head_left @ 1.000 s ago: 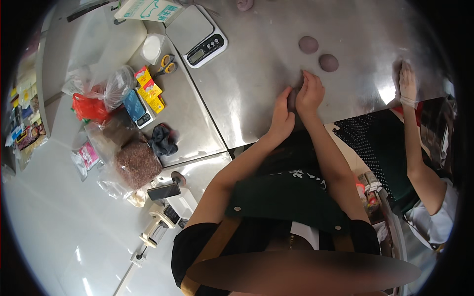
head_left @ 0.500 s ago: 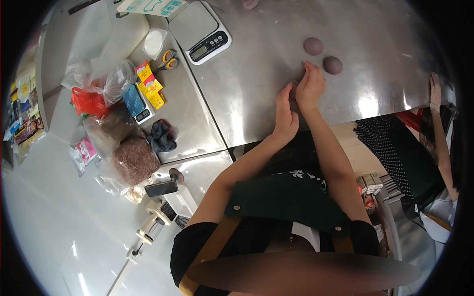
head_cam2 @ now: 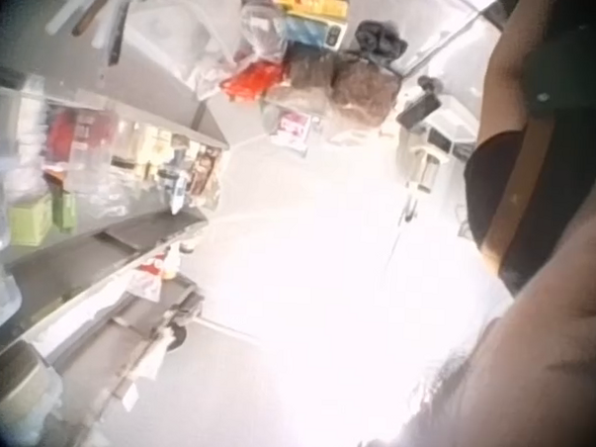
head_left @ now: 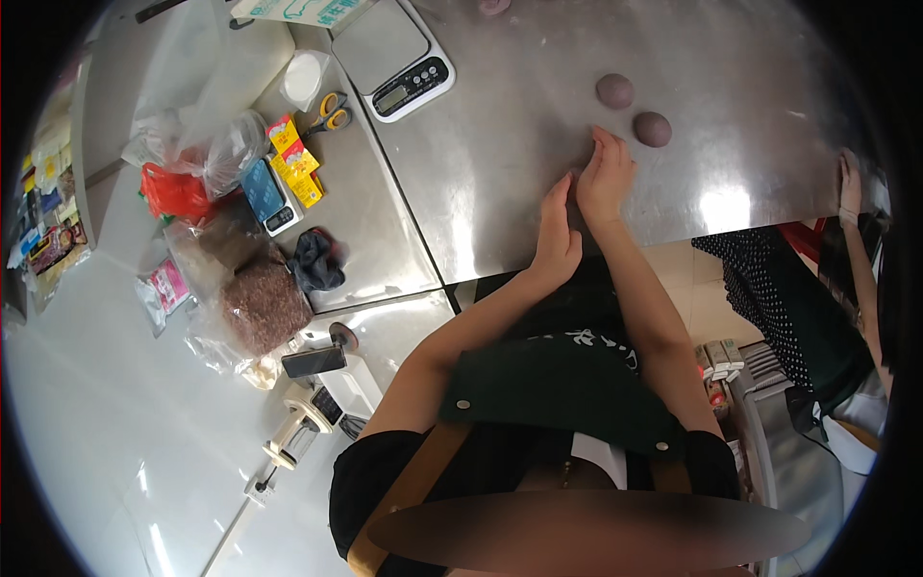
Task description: Manually roll and shape small pieces of purple-colored dough into uniform balls on a stainless steel work surface.
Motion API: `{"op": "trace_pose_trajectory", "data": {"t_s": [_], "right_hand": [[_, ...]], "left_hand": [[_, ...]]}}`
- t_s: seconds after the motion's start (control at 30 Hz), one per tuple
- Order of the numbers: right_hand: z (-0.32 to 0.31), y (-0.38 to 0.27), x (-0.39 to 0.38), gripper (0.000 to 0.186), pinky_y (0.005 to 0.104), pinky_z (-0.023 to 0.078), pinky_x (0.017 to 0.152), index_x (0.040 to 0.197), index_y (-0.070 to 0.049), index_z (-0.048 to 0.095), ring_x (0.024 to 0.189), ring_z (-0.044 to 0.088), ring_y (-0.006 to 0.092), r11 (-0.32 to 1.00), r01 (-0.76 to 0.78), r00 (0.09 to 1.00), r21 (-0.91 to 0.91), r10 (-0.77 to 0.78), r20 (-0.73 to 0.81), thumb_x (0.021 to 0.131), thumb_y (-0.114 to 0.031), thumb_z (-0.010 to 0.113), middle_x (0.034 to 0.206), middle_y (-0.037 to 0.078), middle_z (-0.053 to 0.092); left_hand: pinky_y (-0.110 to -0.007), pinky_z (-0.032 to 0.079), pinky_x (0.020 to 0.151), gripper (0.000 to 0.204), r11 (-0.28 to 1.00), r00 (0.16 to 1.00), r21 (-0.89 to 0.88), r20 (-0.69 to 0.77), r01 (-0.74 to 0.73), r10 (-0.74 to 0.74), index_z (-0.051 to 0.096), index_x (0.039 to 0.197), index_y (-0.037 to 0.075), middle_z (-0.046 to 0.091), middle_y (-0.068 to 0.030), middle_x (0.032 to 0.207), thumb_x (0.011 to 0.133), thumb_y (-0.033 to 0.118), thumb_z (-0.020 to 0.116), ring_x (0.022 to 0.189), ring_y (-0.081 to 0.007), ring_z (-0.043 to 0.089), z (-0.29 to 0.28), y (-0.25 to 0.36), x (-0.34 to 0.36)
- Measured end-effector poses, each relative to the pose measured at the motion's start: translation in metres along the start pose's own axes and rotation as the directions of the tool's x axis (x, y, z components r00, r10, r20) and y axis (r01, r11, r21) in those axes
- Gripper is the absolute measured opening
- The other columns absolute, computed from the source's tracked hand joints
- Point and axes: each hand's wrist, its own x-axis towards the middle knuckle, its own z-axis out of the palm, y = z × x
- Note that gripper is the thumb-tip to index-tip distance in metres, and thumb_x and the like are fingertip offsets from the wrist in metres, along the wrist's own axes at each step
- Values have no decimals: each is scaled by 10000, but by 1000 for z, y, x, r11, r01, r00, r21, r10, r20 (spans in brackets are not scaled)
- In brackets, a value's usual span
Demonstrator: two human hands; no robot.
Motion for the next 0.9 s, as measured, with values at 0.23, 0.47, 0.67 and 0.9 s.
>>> {"op": "trace_pose_trajectory", "data": {"t_s": [0.23,0.47,0.67,0.9], "right_hand": [[0,5,-5,197,371,386,724,1074,-98,580,893,582,259,999,-24,1000,-34,24,15,907,-85,477,1012,63,612],[-13,-11,-5,190,371,384,722,1051,-88,595,897,583,258,1000,6,1000,-12,-6,28,898,-87,481,1009,61,618],[-10,7,-15,182,372,406,717,1030,-75,602,866,595,268,997,31,1000,-77,-31,5,886,-86,492,978,69,627],[-21,-7,-16,197,390,395,756,1035,-111,609,881,580,275,996,-87,995,36,85,48,863,-87,518,966,63,615]], "left_hand": [[-409,217,1103,715,995,995,-50,41,91,-89,252,1366,-69,312,-240,1378,662,-110,372,1284,-381,305,-2,-14,19],[-407,210,1105,736,995,997,-78,38,65,-62,221,1383,-54,288,-241,1386,667,-110,380,1294,-370,292,-1,4,-8],[-402,182,1116,755,992,992,-75,78,106,-100,196,1391,-61,260,-239,1406,661,-122,381,1321,-361,259,0,-8,-1],[-404,165,1125,770,995,991,-73,121,73,-64,184,1397,-58,256,-236,1419,656,-118,387,1339,-353,244,-1,7,-19]]}}
